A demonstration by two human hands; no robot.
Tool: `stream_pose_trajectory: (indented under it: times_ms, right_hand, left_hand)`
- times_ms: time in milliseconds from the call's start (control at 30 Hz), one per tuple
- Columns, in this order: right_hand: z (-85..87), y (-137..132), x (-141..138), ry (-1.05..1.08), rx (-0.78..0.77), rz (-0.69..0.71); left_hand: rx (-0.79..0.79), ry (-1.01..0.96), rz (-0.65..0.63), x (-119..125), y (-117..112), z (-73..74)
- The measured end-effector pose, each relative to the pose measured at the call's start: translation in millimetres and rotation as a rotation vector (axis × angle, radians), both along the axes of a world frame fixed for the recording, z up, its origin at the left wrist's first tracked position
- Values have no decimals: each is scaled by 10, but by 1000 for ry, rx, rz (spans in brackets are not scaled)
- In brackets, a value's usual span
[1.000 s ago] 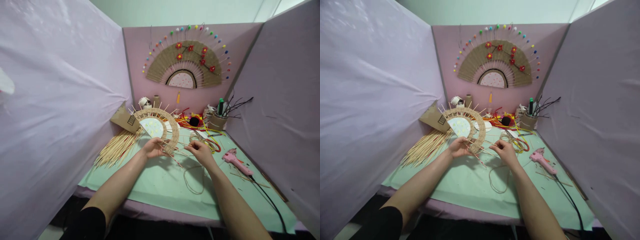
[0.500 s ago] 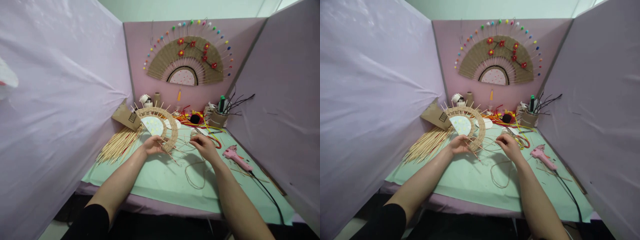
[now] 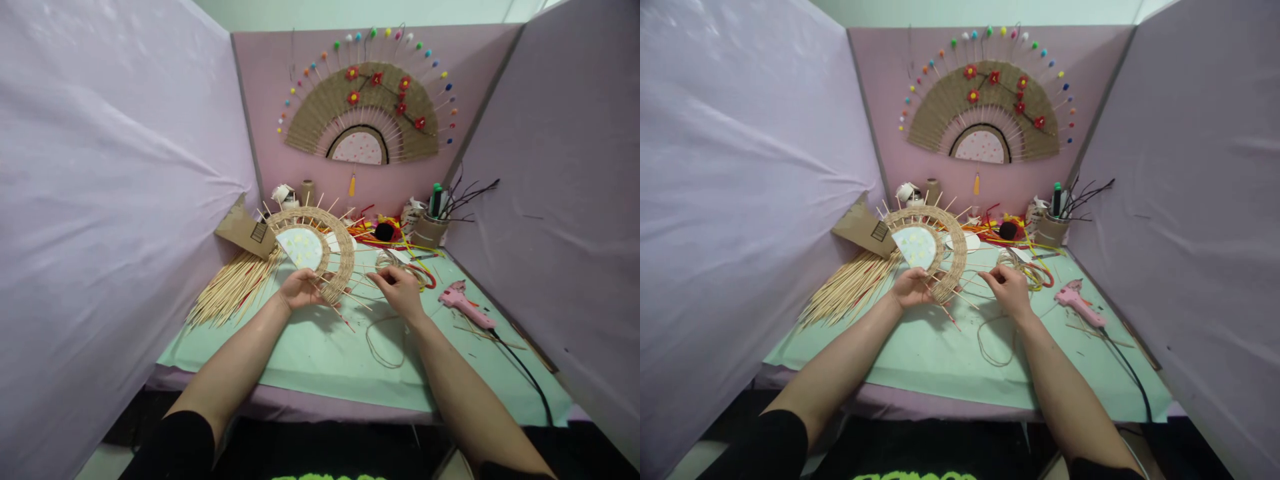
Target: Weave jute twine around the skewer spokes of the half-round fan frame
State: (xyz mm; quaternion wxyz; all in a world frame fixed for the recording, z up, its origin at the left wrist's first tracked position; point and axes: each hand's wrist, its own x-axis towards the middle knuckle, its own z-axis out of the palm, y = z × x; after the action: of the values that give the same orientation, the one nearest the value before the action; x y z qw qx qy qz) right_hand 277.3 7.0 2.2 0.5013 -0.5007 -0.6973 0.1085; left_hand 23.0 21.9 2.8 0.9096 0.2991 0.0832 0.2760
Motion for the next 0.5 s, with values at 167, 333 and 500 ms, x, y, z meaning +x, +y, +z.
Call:
stream_pose_trajectory:
  times_ms: [167,333,500]
  right_hand:
    - [-9,-3,-58,-1,-51,67]
    - [-3,-8,-69,26,-65,93]
    - [26,7,18,56,-74,47]
  left_hand:
    - [-43,12,-75,106,-83,-36]
    - [-45,8,-53,132,-101,-43]
    - [-15,22,-48,73,-52,-32]
